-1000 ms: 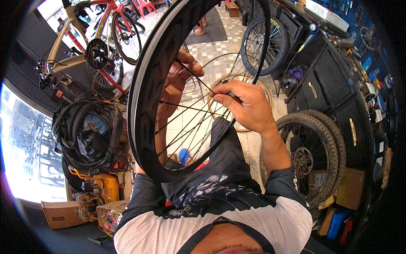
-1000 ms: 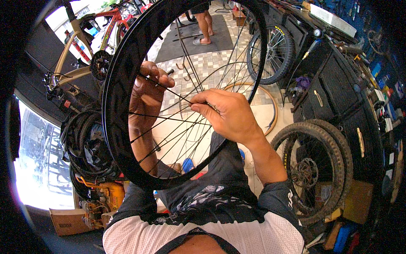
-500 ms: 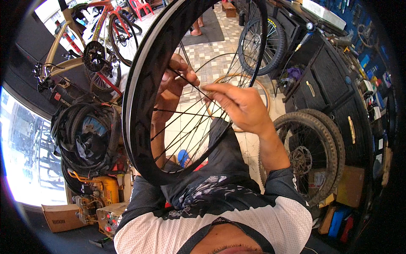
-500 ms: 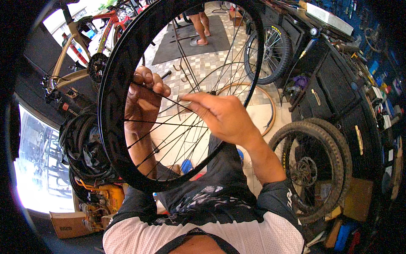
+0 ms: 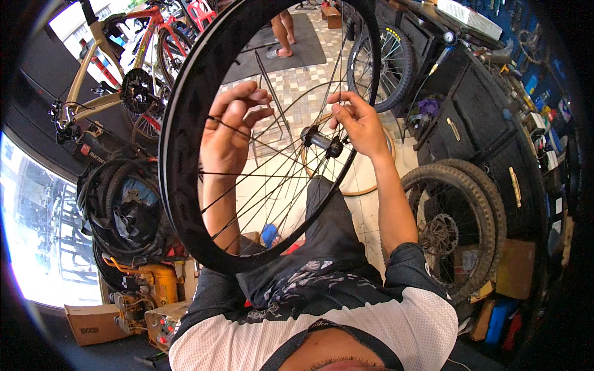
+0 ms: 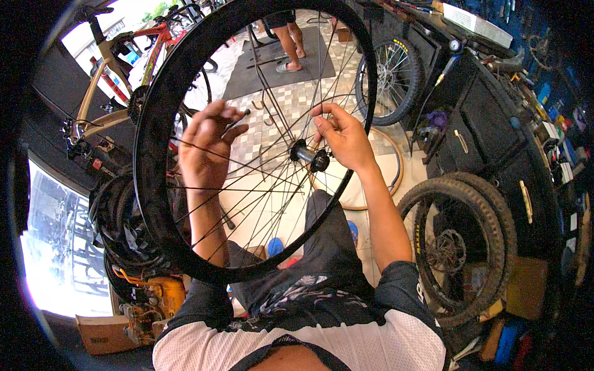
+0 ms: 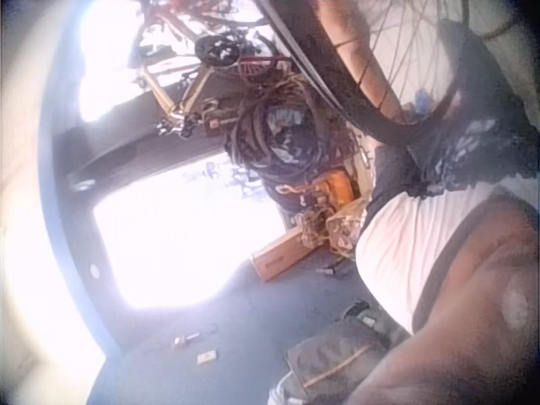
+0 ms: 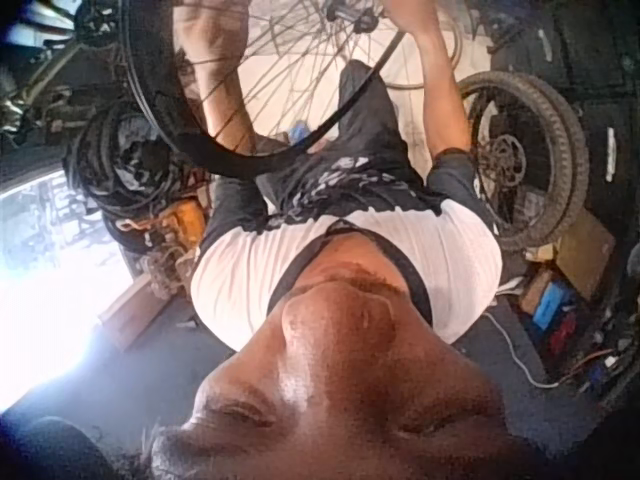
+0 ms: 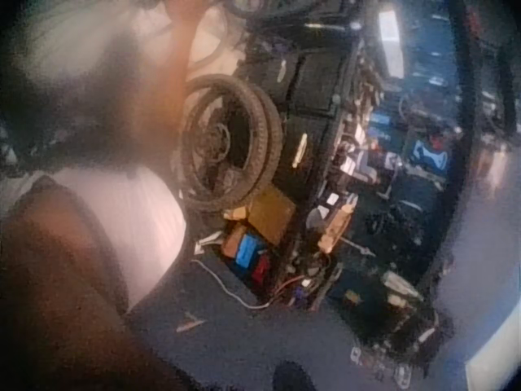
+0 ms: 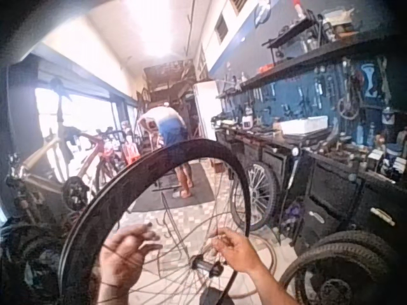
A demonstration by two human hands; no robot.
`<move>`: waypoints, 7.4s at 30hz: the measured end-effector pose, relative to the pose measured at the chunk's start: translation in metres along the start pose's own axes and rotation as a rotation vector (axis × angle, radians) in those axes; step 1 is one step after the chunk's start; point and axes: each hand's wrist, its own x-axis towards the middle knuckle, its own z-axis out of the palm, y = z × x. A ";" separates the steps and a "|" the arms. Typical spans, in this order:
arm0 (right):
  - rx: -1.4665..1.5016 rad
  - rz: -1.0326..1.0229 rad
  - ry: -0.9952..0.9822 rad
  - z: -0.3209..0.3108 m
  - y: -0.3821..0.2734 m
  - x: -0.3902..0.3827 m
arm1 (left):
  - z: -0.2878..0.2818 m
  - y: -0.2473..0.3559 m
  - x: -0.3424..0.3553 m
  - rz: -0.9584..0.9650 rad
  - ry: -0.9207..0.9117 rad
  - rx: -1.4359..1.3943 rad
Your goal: The person laces a bicycle wheel by threading spokes through the rim and hub, rotating the wheel to access different sections. The person continues this process around the wheel, ensuring each spoke is properly seated.
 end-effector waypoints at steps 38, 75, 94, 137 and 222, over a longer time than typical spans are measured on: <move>-0.502 -0.263 0.163 0.030 -0.028 -0.019 | -0.051 -0.065 0.000 0.088 -0.429 1.142; -0.987 -0.263 -0.015 0.032 -0.066 -0.073 | -0.033 -0.070 0.034 -0.628 -0.521 0.409; -0.961 -0.253 -0.017 0.034 -0.070 -0.082 | -0.003 -0.077 0.028 -0.463 -0.293 0.493; -0.951 0.001 -0.478 -0.010 -0.096 -0.059 | -0.007 -0.078 0.024 -0.331 -0.491 0.535; -0.340 -0.354 -0.009 0.046 -0.067 -0.072 | 0.038 0.073 -0.007 -0.129 0.049 -0.059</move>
